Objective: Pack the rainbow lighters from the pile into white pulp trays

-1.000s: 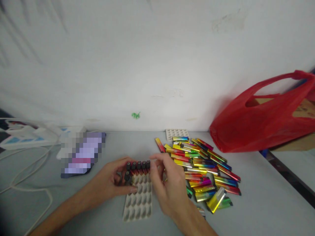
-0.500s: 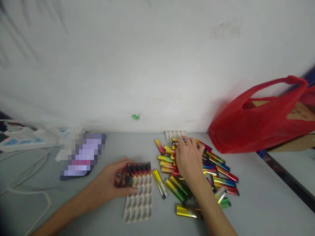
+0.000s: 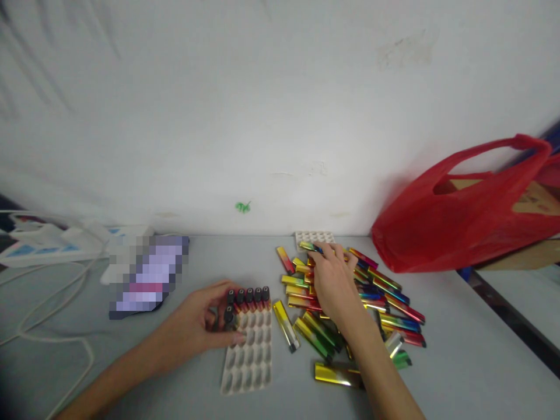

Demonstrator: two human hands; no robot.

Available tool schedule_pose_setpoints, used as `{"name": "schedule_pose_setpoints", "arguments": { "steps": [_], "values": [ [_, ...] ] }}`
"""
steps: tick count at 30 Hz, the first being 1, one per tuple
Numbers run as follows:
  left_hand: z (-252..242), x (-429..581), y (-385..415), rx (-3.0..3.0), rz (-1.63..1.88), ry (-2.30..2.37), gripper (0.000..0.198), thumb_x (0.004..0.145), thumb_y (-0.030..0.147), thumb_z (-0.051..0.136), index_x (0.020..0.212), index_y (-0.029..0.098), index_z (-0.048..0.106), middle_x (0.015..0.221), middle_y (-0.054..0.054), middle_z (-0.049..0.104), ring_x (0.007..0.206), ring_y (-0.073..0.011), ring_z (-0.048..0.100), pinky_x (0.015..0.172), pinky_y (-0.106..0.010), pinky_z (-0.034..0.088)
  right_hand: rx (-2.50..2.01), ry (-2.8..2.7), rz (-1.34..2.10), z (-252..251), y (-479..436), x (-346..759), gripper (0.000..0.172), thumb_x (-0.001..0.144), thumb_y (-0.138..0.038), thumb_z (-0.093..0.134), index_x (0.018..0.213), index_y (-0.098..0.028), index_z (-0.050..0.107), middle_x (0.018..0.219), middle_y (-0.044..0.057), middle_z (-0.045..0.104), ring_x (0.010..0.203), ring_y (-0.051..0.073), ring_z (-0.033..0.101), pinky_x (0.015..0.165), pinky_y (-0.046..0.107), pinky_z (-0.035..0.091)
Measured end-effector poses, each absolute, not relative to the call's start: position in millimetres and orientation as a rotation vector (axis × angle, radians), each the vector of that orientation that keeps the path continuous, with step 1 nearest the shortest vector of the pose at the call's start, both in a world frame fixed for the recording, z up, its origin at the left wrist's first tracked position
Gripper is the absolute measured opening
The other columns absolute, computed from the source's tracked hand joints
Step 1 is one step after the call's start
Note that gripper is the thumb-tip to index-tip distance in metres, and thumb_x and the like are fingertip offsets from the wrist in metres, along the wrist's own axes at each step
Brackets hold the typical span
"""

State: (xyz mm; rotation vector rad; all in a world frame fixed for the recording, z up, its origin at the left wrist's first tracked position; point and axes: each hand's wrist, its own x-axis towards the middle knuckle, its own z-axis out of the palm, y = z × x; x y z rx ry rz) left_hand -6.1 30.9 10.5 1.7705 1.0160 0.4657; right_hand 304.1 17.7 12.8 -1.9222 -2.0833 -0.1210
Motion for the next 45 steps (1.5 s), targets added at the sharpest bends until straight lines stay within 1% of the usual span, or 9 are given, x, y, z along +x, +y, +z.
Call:
{"name": "schedule_pose_setpoints", "arguments": {
  "steps": [6,12,19,26,31,35,39,43,45],
  "values": [
    [10.0,-5.8,31.6,1.774,0.469,1.009,0.046,0.076,0.043,0.096,0.108,0.019,0.073,0.096,0.002,0.060,0.071,-0.0135,0.059,0.057,-0.021,0.046,-1.842,-2.114,-0.077,8.0,18.7,309.1,0.049,0.107,-0.009,0.039,0.137,-0.017,0.077,0.155,0.022,0.060,0.137,0.040,0.056,0.108,0.061,0.044],
    [10.1,-5.6,31.2,1.772,0.469,1.013,0.046,0.075,0.042,0.096,0.107,0.019,0.073,0.095,0.002,0.060,0.070,-0.0133,0.059,0.056,-0.021,0.044,-1.794,-2.111,0.020,5.7,18.7,310.8,0.049,0.108,-0.010,0.036,0.139,-0.012,0.074,0.153,0.026,0.056,0.148,0.038,0.051,0.116,0.058,0.043],
    [12.0,-5.3,30.7,1.771,0.458,1.019,0.043,0.076,0.041,0.096,0.102,0.019,0.071,0.095,0.002,0.059,0.070,-0.0131,0.058,0.057,-0.021,0.045,-1.759,-2.138,0.032,5.2,20.5,314.0,0.049,0.108,-0.011,0.037,0.138,-0.018,0.074,0.156,0.020,0.062,0.146,0.036,0.053,0.117,0.059,0.039],
    [12.5,-5.6,31.2,1.774,0.460,1.014,0.046,0.075,0.045,0.096,0.104,0.019,0.072,0.096,0.002,0.059,0.071,-0.0134,0.058,0.056,-0.021,0.045,-1.709,-2.125,0.028,9.9,19.0,312.6,0.048,0.109,-0.011,0.037,0.138,-0.018,0.074,0.154,0.020,0.062,0.142,0.037,0.054,0.113,0.059,0.041],
    [12.9,-5.2,30.7,1.767,0.454,1.023,0.045,0.075,0.045,0.096,0.102,0.019,0.071,0.093,0.002,0.058,0.070,-0.0134,0.058,0.055,-0.021,0.045,-1.544,-1.986,0.053,16.4,18.7,306.7,0.047,0.109,-0.015,0.043,0.147,-0.025,0.070,0.156,0.017,0.059,0.146,0.034,0.055,0.115,0.056,0.045],
    [14.8,-4.6,29.8,1.767,0.458,1.036,0.044,0.074,0.042,0.096,0.103,0.018,0.072,0.095,0.002,0.059,0.070,-0.0132,0.058,0.055,-0.020,0.045,-1.449,-1.812,0.100,24.8,16.1,298.9,0.039,0.108,-0.022,0.053,0.141,-0.027,0.073,0.148,0.014,0.062,0.131,0.030,0.066,0.114,0.048,0.051],
    [14.6,-4.4,29.3,1.755,0.461,1.026,0.052,0.075,0.043,0.096,0.116,0.020,0.075,0.095,0.001,0.061,0.072,-0.0137,0.058,0.057,-0.021,0.046,-1.437,-1.702,0.215,30.5,11.0,290.2,0.029,0.106,-0.030,0.065,0.132,-0.027,0.077,0.137,0.012,0.068,0.128,0.030,0.066,0.111,0.046,0.053],
    [11.8,-5.4,29.9,1.747,0.471,1.025,0.059,0.074,0.042,0.096,0.125,0.021,0.075,0.094,0.001,0.062,0.072,-0.0143,0.058,0.058,-0.021,0.046,-1.377,-1.642,0.461,30.1,6.2,279.2,0.019,0.110,-0.034,0.062,0.112,-0.026,0.078,0.117,0.009,0.078,0.112,0.028,0.071,0.101,0.043,0.054],
    [11.1,-6.0,30.4,1.747,0.473,1.020,0.059,0.074,0.042,0.097,0.124,0.021,0.075,0.095,0.001,0.062,0.073,-0.0145,0.058,0.059,-0.021,0.046,-1.362,-1.563,0.582,28.6,4.2,273.7,0.018,0.109,-0.038,0.065,0.115,-0.025,0.077,0.113,0.008,0.079,0.106,0.028,0.073,0.095,0.042,0.055]
  ]
}}
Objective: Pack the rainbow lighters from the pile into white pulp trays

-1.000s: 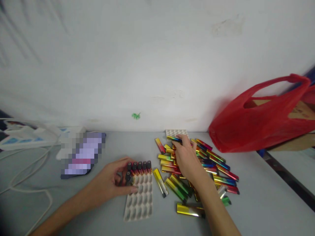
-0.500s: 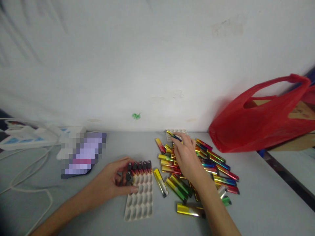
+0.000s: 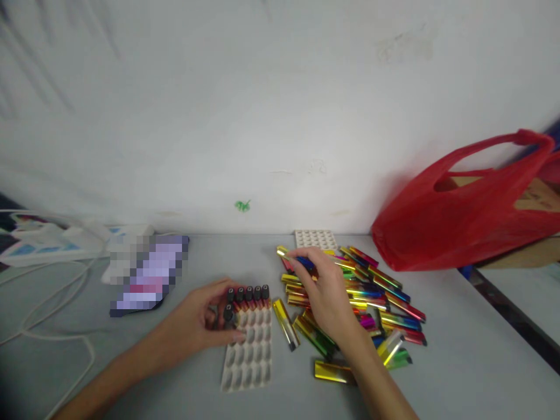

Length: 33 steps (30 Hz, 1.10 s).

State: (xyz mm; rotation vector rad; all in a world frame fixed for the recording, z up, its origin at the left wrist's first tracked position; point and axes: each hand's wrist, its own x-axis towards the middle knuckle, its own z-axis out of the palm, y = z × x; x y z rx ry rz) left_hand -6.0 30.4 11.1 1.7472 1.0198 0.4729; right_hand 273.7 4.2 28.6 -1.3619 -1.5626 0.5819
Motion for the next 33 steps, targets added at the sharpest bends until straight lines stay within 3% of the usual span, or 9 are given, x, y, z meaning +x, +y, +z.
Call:
{"name": "schedule_pose_setpoints", "arguments": {
  "steps": [3,8,12,18,24,27,30,33],
  "values": [
    [11.7,-6.2,30.8,1.755,0.453,1.017,0.057,0.075,0.042,0.096,0.123,0.021,0.076,0.095,0.001,0.063,0.073,-0.0149,0.058,0.059,-0.021,0.046,-1.341,-1.414,0.737,27.5,2.3,268.0,0.030,0.102,-0.042,0.075,0.128,-0.026,0.073,0.111,0.007,0.081,0.099,0.027,0.074,0.084,0.038,0.057],
    [13.1,-5.3,30.3,1.756,0.459,1.026,0.051,0.075,0.040,0.096,0.116,0.020,0.076,0.094,0.002,0.062,0.072,-0.0142,0.058,0.058,-0.022,0.045,-1.347,-1.304,0.847,29.7,2.1,266.6,0.027,0.093,-0.045,0.085,0.103,-0.021,0.083,0.102,0.009,0.083,0.088,0.025,0.073,0.076,0.037,0.056],
    [12.9,-4.8,30.3,1.762,0.471,1.026,0.050,0.074,0.040,0.096,0.115,0.020,0.076,0.095,0.002,0.062,0.072,-0.0141,0.059,0.059,-0.022,0.047,-1.350,-1.245,0.943,31.4,2.1,266.5,0.032,0.090,-0.049,0.086,0.103,-0.020,0.085,0.097,0.008,0.083,0.079,0.023,0.069,0.068,0.034,0.050],
    [12.8,-5.5,30.8,1.773,0.448,1.020,0.045,0.075,0.043,0.096,0.107,0.019,0.074,0.095,0.001,0.062,0.073,-0.0149,0.060,0.058,-0.021,0.046,-1.327,-1.244,0.982,32.2,-0.7,261.6,0.038,0.100,-0.057,0.073,0.091,-0.020,0.078,0.077,0.000,0.067,0.065,0.016,0.051,0.064,0.032,0.040],
    [13.7,-4.7,29.9,1.741,0.459,1.025,0.048,0.074,0.042,0.096,0.111,0.019,0.075,0.095,0.001,0.061,0.071,-0.0134,0.058,0.057,-0.020,0.045,-1.362,-1.295,0.827,30.1,-4.2,257.9,0.045,0.106,-0.062,0.062,0.084,-0.023,0.069,0.086,0.002,0.062,0.084,0.021,0.057,0.079,0.033,0.047],
    [14.6,-4.3,29.9,1.740,0.462,1.025,0.048,0.074,0.043,0.096,0.112,0.020,0.076,0.095,0.001,0.061,0.071,-0.0134,0.058,0.057,-0.020,0.045,-1.254,-1.232,1.048,29.0,-4.8,255.2,0.046,0.108,-0.064,0.058,0.087,-0.023,0.065,0.084,0.002,0.064,0.079,0.020,0.060,0.071,0.031,0.049],
    [13.9,-4.6,30.3,1.748,0.466,1.016,0.048,0.074,0.043,0.096,0.113,0.021,0.077,0.096,0.001,0.062,0.072,-0.0139,0.059,0.057,-0.020,0.046,-1.115,-1.111,1.288,28.8,-5.3,251.4,0.044,0.105,-0.067,0.061,0.095,-0.025,0.063,0.079,0.000,0.062,0.063,0.017,0.050,0.049,0.026,0.039],
    [12.8,-5.0,30.4,1.750,0.471,1.021,0.049,0.073,0.041,0.096,0.114,0.021,0.077,0.096,0.001,0.062,0.071,-0.0135,0.058,0.057,-0.020,0.045,-1.033,-0.958,1.438,29.7,-6.3,248.8,0.045,0.101,-0.069,0.065,0.100,-0.024,0.065,0.072,-0.004,0.051,0.056,0.013,0.035,0.044,0.023,0.023]
  ]
}}
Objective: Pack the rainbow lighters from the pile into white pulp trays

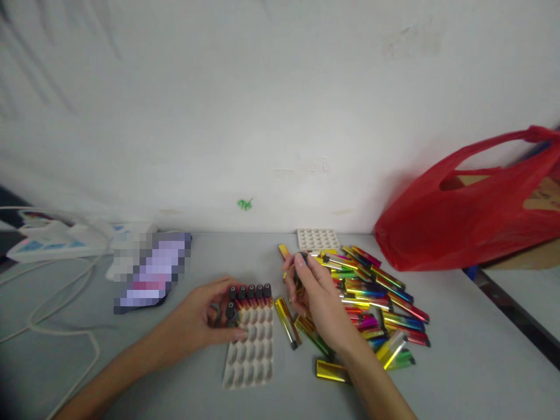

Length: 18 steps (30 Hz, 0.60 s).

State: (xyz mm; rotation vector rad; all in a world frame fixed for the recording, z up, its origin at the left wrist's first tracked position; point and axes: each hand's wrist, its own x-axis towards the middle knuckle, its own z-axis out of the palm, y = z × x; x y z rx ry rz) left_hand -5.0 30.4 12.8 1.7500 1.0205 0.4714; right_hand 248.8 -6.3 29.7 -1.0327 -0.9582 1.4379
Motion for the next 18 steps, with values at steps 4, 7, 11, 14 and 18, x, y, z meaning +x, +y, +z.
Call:
{"name": "schedule_pose_setpoints", "arguments": {
  "steps": [4,7,11,14,18],
  "values": [
    [13.5,-5.1,30.0,1.734,0.468,1.012,0.050,0.074,0.042,0.096,0.116,0.022,0.077,0.096,0.002,0.061,0.071,-0.0133,0.058,0.057,-0.020,0.045,-0.964,-0.774,1.655,31.7,-7.3,249.2,0.055,0.096,-0.075,0.066,0.086,-0.022,0.059,0.068,-0.007,0.035,0.056,0.011,0.022,0.048,0.023,0.017],
    [14.1,-5.0,30.0,1.737,0.462,1.016,0.051,0.074,0.042,0.097,0.116,0.021,0.077,0.096,0.001,0.062,0.071,-0.0138,0.058,0.058,-0.021,0.046,-0.913,-0.715,1.754,32.5,-7.2,250.1,0.058,0.094,-0.076,0.067,0.078,-0.022,0.053,0.069,-0.007,0.032,0.058,0.012,0.019,0.049,0.024,0.016],
    [13.1,-5.1,30.4,1.746,0.457,1.027,0.050,0.074,0.039,0.097,0.116,0.020,0.076,0.096,0.002,0.061,0.071,-0.0132,0.058,0.057,-0.020,0.045,-0.833,-0.688,1.819,32.4,-8.3,249.9,0.057,0.096,-0.075,0.064,0.078,-0.023,0.049,0.069,-0.007,0.031,0.058,0.012,0.019,0.047,0.023,0.014],
    [12.3,-5.0,30.5,1.736,0.456,1.020,0.051,0.074,0.037,0.096,0.117,0.019,0.076,0.097,0.001,0.061,0.071,-0.0130,0.059,0.057,-0.020,0.045,-0.844,-0.696,1.848,33.0,-10.0,250.6,0.056,0.097,-0.076,0.061,0.079,-0.024,0.048,0.067,-0.007,0.032,0.055,0.012,0.021,0.046,0.023,0.012],
    [12.4,-4.7,30.5,1.745,0.465,1.012,0.051,0.074,0.038,0.097,0.117,0.019,0.076,0.099,0.000,0.063,0.074,-0.0140,0.059,0.058,-0.020,0.046,-0.874,-0.679,1.907,33.5,-10.1,252.2,0.059,0.093,-0.074,0.068,0.075,-0.024,0.043,0.064,-0.010,0.023,0.053,0.009,0.008,0.043,0.022,0.006]
  ]
}}
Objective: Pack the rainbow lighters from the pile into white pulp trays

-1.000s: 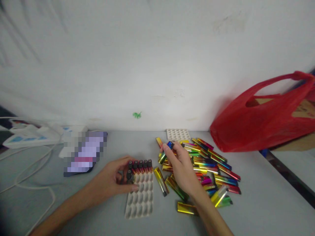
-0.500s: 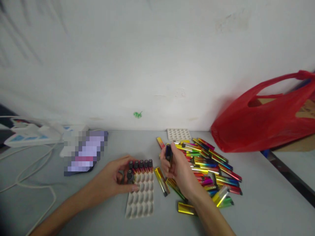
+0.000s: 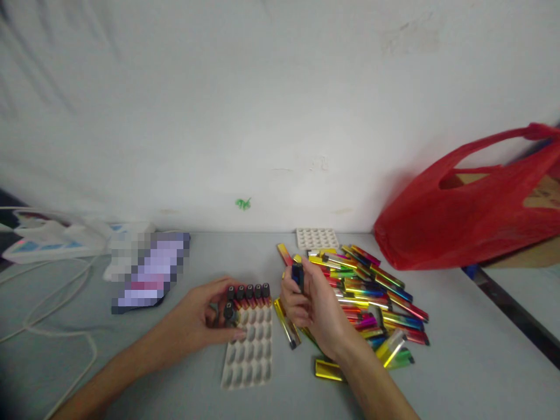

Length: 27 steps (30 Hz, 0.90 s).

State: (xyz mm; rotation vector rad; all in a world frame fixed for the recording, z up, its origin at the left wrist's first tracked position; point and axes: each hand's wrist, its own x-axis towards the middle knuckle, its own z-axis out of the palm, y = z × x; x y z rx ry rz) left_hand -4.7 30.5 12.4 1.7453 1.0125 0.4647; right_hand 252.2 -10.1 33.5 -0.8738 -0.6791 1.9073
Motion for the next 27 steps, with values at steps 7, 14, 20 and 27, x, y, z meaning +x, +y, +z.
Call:
{"name": "schedule_pose_setpoints", "arguments": {
  "steps": [7,14,20,27],
  "values": [
    [11.0,-5.1,29.8,1.747,0.459,1.022,0.050,0.075,0.036,0.096,0.117,0.019,0.075,0.095,0.002,0.061,0.070,-0.0128,0.058,0.056,-0.019,0.044,-0.840,-0.699,1.906,30.6,-10.4,247.8,0.061,0.090,-0.072,0.068,0.068,-0.025,0.037,0.060,-0.011,0.018,0.052,0.009,0.006,0.041,0.022,0.006],
    [9.8,-5.8,31.0,1.777,0.471,1.013,0.050,0.076,0.039,0.097,0.116,0.019,0.075,0.097,0.001,0.062,0.073,-0.0135,0.059,0.057,-0.020,0.045,-0.876,-0.669,1.839,30.4,-12.7,245.8,0.056,0.092,-0.063,0.065,0.065,-0.026,0.034,0.056,-0.012,0.017,0.049,0.008,0.007,0.042,0.024,0.006],
    [11.0,-5.5,30.9,1.774,0.465,1.009,0.049,0.076,0.038,0.097,0.116,0.019,0.076,0.097,0.001,0.062,0.073,-0.0135,0.058,0.057,-0.020,0.044,-0.902,-0.662,1.806,28.5,-14.1,242.2,0.056,0.090,-0.065,0.067,0.066,-0.025,0.036,0.057,-0.012,0.017,0.050,0.008,0.006,0.042,0.024,0.006],
    [10.5,-5.7,30.7,1.762,0.468,1.004,0.047,0.076,0.038,0.096,0.114,0.019,0.076,0.097,0.001,0.062,0.074,-0.0137,0.059,0.057,-0.019,0.044,-0.877,-0.684,1.842,29.7,-10.8,243.1,0.063,0.088,-0.075,0.068,0.068,-0.025,0.036,0.058,-0.012,0.016,0.051,0.008,0.005,0.042,0.023,0.005]
  ]
}}
